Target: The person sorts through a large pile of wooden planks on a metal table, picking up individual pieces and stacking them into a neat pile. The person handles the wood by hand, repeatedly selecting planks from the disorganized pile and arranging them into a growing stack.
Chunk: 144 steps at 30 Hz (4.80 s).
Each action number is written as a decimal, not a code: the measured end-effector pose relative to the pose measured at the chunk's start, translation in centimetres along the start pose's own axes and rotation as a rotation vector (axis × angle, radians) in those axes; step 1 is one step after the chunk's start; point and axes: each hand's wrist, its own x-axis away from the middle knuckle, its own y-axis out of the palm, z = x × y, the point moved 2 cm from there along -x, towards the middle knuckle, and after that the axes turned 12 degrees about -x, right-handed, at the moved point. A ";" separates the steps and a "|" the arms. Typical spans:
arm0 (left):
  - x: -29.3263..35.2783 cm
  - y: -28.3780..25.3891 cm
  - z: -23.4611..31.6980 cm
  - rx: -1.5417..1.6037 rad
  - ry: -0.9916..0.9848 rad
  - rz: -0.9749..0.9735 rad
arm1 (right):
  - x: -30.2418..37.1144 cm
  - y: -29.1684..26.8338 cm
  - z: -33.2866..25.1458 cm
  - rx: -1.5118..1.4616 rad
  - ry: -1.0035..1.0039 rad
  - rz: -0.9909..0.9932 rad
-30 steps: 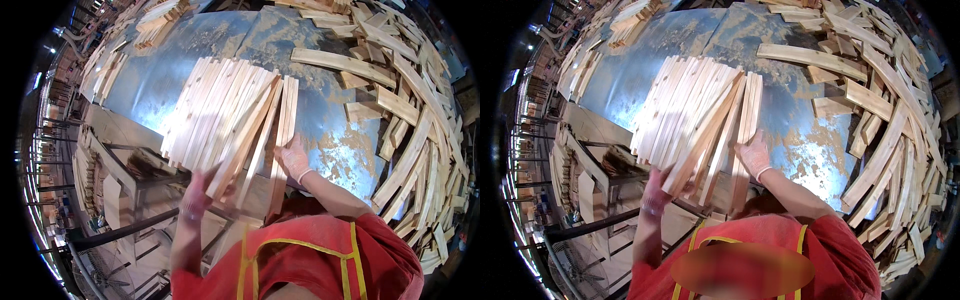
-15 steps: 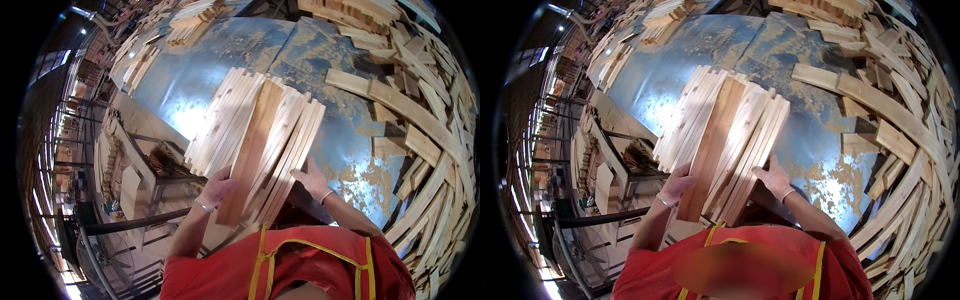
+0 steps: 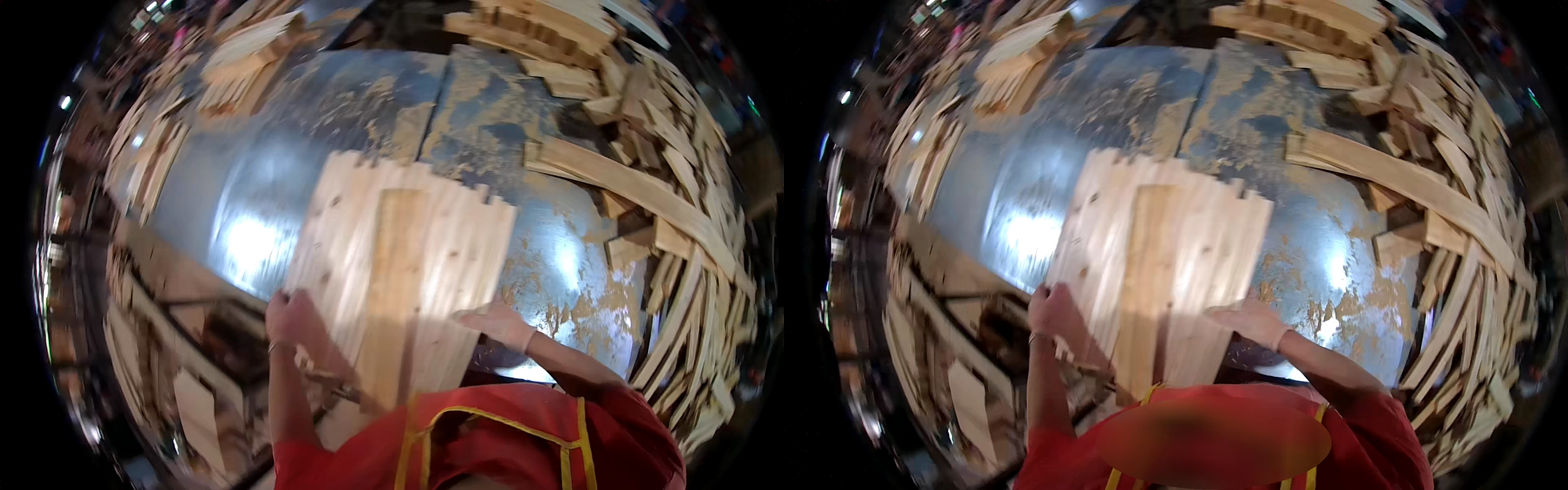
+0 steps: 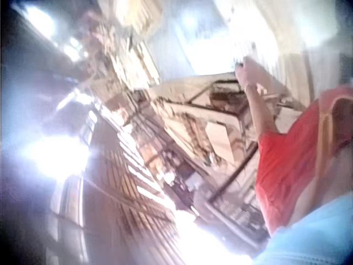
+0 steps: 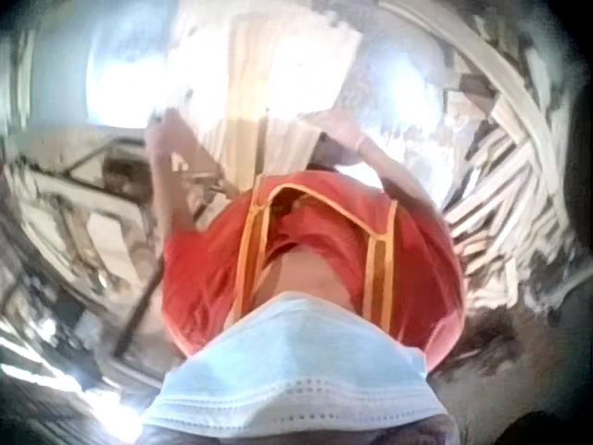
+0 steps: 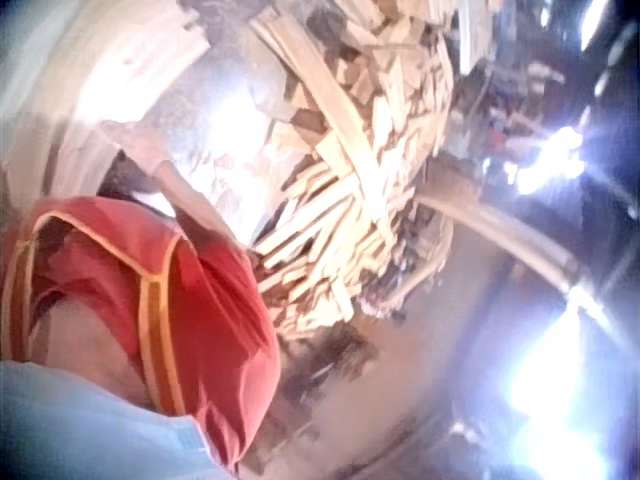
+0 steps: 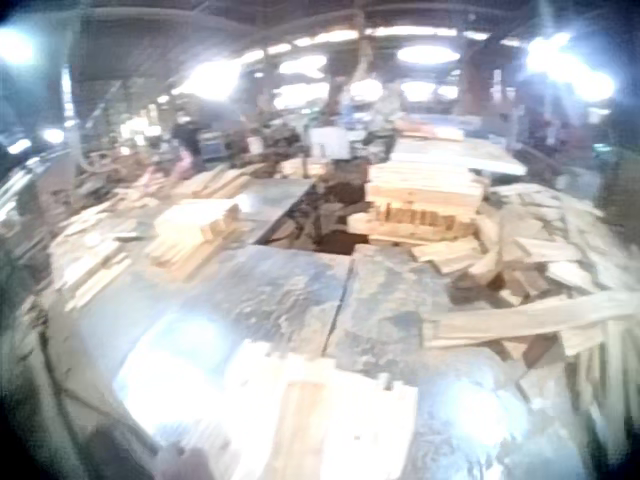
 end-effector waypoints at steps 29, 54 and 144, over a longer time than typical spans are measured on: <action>21.1 16.2 23.4 0.194 0.636 -0.271 | 23.1 -23.7 0.0 0.222 0.178 0.632; 30.1 20.2 29.7 -0.024 0.807 -0.305 | 14.7 -8.1 5.5 -0.485 0.127 0.487; 35.2 20.4 23.9 -0.267 0.872 0.164 | 49.4 -9.8 29.1 -0.749 0.163 1.505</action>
